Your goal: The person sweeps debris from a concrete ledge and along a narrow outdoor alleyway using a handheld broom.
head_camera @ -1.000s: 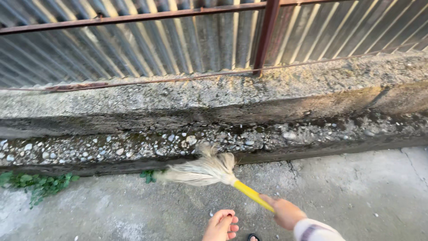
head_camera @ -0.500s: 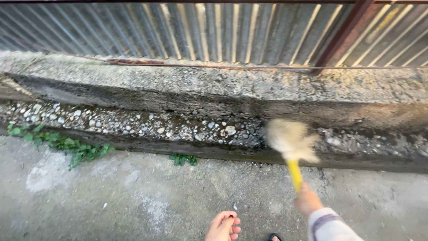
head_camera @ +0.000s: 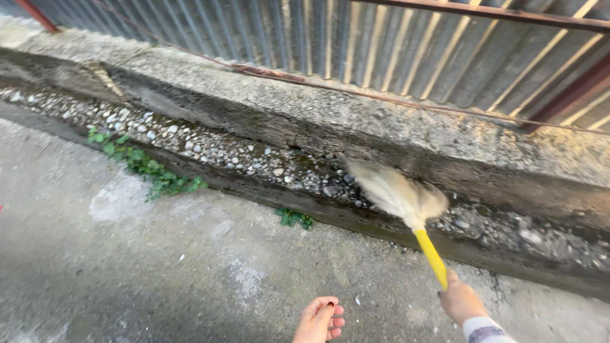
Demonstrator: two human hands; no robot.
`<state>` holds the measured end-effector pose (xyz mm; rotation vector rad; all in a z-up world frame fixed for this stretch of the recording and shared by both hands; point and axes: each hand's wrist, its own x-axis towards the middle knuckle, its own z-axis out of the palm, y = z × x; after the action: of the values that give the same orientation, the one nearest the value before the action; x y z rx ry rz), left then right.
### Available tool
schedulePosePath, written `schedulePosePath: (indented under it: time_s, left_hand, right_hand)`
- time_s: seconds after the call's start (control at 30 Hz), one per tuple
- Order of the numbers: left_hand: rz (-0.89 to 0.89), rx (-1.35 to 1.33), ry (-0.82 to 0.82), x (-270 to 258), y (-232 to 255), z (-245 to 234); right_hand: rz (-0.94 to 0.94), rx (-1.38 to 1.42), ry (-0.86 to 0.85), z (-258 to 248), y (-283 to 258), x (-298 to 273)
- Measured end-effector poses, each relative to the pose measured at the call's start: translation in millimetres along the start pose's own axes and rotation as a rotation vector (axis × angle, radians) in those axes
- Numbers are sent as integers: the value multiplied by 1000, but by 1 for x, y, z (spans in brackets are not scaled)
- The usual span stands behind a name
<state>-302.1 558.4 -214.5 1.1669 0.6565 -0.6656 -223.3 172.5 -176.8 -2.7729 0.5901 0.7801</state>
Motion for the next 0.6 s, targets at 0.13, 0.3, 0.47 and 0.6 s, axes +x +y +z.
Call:
schedulePosePath:
  time_s: [0.13,0.3,0.47,0.6]
  left_hand:
    - [26,-124,47,-11,14,-13]
    - [62,-99,106,-48,64,-17]
    - [134,-152,103,-71,95,-19]
    - [164,-180,116,-73,94,-29]
  right_hand:
    - [-126,-77,-79,22,-51,36]
    - [-321,-227,-173,-39,-87,-4]
    - [-251,-267,-38,-52,-75,-15]
    - [-84,60,-48,9,-109,23]
